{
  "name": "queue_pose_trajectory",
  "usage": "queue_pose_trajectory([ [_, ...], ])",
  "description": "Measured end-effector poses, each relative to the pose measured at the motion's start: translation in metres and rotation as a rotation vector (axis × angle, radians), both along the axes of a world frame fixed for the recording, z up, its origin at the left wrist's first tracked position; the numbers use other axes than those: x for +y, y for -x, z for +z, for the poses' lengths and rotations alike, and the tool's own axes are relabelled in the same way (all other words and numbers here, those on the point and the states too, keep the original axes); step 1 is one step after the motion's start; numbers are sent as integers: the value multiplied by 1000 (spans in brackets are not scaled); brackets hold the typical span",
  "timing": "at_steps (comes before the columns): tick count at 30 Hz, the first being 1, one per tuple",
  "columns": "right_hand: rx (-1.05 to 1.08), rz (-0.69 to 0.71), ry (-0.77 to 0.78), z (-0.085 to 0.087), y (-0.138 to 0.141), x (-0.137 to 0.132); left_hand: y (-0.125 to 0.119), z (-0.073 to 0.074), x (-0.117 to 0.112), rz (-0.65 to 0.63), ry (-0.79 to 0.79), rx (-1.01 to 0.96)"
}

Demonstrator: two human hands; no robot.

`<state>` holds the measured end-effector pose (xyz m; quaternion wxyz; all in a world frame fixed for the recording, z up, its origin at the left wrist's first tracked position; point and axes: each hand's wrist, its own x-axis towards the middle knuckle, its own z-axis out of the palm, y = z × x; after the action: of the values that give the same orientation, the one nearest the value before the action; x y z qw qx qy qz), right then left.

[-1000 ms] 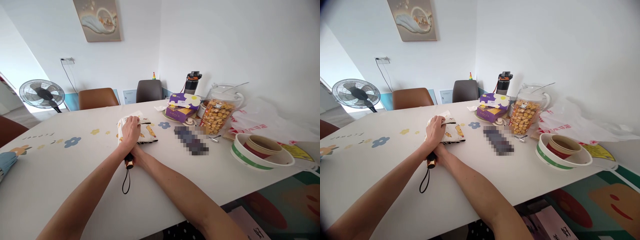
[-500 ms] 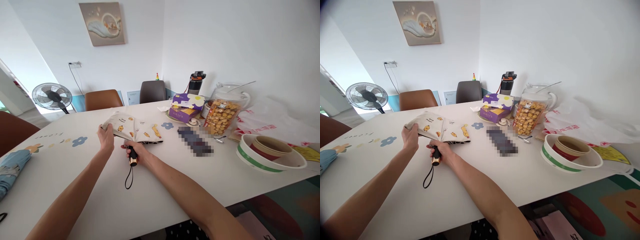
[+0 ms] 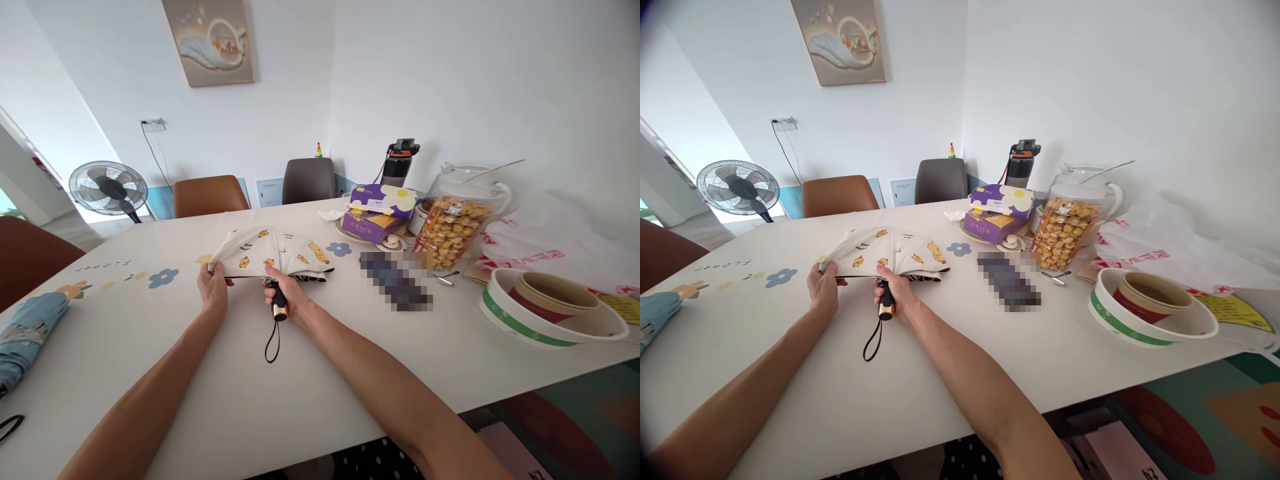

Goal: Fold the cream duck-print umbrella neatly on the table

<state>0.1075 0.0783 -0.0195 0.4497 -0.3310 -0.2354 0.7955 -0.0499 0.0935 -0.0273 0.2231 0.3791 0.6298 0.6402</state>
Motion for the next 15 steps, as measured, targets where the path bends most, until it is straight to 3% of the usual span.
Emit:
queue_pose_trajectory([
  [9,-157,-50,-83,1,-8,2,3,-7,0,-80,164,-7],
  [11,-170,-45,-87,-1,-8,2,7,-8,2,-37,193,20],
  [15,-201,-51,-95,-1,-7,4,4,0,-2,81,18,209],
])
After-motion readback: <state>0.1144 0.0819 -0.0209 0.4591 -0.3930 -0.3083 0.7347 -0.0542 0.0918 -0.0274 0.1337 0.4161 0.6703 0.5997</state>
